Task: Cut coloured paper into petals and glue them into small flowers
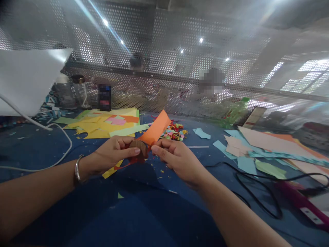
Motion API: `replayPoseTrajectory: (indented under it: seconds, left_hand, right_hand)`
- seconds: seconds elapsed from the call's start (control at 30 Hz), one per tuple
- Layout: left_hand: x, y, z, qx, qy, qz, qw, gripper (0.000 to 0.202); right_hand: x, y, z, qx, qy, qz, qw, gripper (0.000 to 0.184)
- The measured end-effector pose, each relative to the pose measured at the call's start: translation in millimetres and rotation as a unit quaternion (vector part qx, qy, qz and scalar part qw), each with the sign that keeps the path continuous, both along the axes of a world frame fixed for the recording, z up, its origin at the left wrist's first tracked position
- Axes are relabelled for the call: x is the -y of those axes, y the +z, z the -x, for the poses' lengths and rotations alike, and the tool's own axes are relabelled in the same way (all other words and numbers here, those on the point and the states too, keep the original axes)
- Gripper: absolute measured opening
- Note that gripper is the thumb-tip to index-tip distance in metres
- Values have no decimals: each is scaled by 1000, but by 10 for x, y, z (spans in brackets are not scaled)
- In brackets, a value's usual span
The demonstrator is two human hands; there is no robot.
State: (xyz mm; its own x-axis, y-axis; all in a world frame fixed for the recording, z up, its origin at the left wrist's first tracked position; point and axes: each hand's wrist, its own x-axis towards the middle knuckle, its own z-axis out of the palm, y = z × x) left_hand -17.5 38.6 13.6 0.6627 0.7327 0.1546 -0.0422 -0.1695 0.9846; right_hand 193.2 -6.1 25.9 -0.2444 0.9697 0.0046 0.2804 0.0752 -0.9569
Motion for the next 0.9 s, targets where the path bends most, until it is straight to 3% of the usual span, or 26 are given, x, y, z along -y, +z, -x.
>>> replayPoseTrajectory:
  seconds: [0.9]
  left_hand:
    - [-25,-3,7,29,-14,71,997,22]
  right_hand:
    - [-17,5,-58,39,24,-37,998,43]
